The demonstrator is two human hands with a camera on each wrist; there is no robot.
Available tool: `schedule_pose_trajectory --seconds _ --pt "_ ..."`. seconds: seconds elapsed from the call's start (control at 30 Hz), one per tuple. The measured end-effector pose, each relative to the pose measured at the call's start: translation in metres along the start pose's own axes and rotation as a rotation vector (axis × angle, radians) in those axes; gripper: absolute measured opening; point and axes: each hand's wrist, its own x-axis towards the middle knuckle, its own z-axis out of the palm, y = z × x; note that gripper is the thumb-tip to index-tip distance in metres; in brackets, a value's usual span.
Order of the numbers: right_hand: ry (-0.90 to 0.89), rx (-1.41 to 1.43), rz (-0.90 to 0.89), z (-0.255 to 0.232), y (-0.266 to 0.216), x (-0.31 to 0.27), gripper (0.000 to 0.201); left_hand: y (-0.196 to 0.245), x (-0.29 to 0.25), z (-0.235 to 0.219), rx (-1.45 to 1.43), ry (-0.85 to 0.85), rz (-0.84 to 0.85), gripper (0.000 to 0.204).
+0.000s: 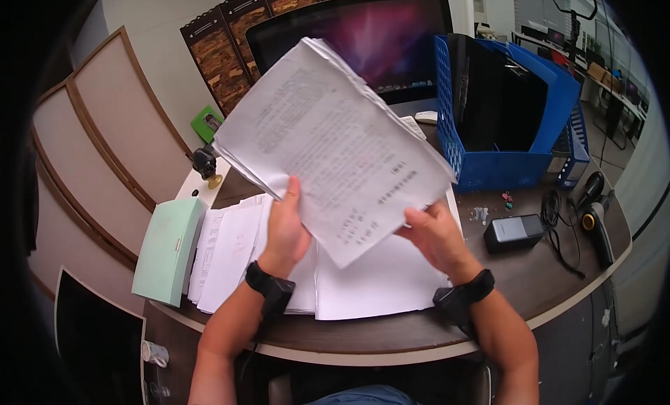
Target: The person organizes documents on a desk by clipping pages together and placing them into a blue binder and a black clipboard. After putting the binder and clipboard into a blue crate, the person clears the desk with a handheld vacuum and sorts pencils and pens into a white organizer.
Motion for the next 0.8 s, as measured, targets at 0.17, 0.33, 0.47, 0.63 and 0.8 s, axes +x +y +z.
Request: schedule_pose_trajectory --seconds 0.17,0.33,0.47,0.63,0.8 --pt "0.312 -0.066 -0.088 -0.003 0.012 0.003 0.051 -0.009 -0.022 0.016 0.058 -0.095 -0.100 0.044" --pt "0.352 -0.347 -0.321 -0.030 -0.014 0.006 0.039 0.045 0.007 -0.032 0.228 -0.155 0.098 0.038" --pt "0.319 -0.635 -0.363 -0.032 -0.026 0.001 0.031 0.055 0.012 -0.063 0.645 -0.212 0.014 0.030" --pt "0.240 -0.926 -0.288 -0.027 -0.016 0.005 0.033 0.044 0.005 -0.066 0.859 -0.268 0.032 0.030" --pt "0.309 -0.679 -0.306 -0.033 -0.012 0.005 0.028 0.045 0.002 -0.062 0.787 -0.220 0.108 0.031"
